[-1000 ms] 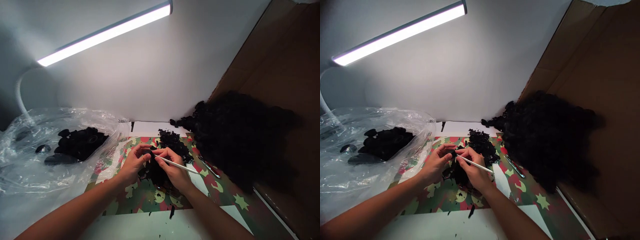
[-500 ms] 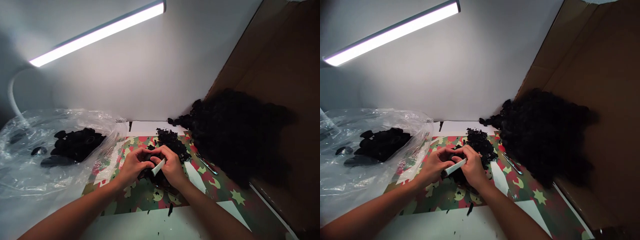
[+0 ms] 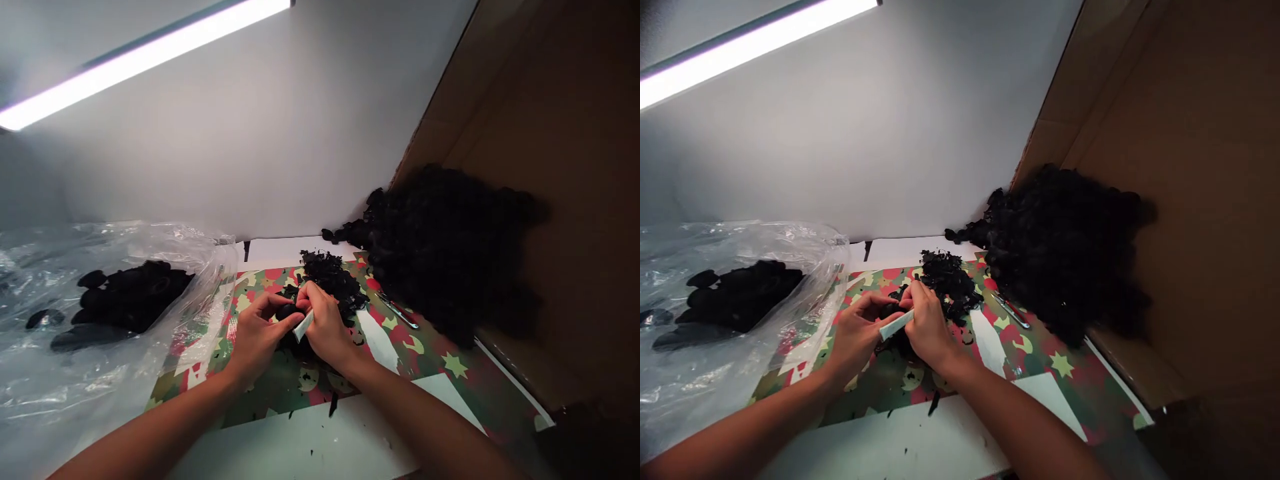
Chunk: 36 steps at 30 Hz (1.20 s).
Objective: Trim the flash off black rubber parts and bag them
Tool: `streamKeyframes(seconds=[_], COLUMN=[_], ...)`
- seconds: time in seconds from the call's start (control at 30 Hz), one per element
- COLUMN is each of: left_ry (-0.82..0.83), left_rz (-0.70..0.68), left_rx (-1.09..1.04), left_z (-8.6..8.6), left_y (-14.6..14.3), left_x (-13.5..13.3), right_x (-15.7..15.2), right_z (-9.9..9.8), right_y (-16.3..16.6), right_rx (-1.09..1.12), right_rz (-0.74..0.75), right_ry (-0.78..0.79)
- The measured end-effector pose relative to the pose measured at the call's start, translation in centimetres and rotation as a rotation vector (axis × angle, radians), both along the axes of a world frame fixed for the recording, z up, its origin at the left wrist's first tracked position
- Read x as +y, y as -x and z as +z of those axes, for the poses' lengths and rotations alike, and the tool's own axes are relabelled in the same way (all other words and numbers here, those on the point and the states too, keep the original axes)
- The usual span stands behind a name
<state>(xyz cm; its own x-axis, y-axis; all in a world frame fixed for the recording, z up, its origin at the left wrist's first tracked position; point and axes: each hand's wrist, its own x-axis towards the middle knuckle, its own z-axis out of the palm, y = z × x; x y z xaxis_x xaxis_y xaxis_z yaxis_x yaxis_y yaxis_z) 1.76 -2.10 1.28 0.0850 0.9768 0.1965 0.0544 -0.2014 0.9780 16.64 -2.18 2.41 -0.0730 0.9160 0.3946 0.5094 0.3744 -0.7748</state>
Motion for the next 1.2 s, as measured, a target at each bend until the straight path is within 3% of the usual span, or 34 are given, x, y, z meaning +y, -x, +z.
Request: streamKeyframes(seconds=[0.37, 0.6, 0.8, 1.03, 1.2], left_ry=[0.063, 0.01, 0.159, 0.205, 0.196], left_rz=[0.038, -0.008, -0.06, -0.087, -0.125], left_rx=[-0.238, -0.369, -0.479, -0.391, -0.34], left_z=[-0.4, 0.4, -1.3, -2.0, -1.9], left_y=[-0.5, 0.6, 1.0, 0.9, 1.0], left_x=[0.2, -0.4, 2.0, 2.1, 1.9], right_x=[0.7, 3.4, 3.7, 2.3, 0.3], right_z=[0.2, -0.9, -0.7, -0.1, 1.3], right_y=[0.7, -3.9, -5.6, -4.8, -2.9], right_rx=[0.0, 0.026, 0.054, 0.193, 0.156], right_rz=[-0.084, -0.252, -0.109, -0.11, 0.132], right_ry=[0.047, 0.051, 0.058, 0.077, 0.112])
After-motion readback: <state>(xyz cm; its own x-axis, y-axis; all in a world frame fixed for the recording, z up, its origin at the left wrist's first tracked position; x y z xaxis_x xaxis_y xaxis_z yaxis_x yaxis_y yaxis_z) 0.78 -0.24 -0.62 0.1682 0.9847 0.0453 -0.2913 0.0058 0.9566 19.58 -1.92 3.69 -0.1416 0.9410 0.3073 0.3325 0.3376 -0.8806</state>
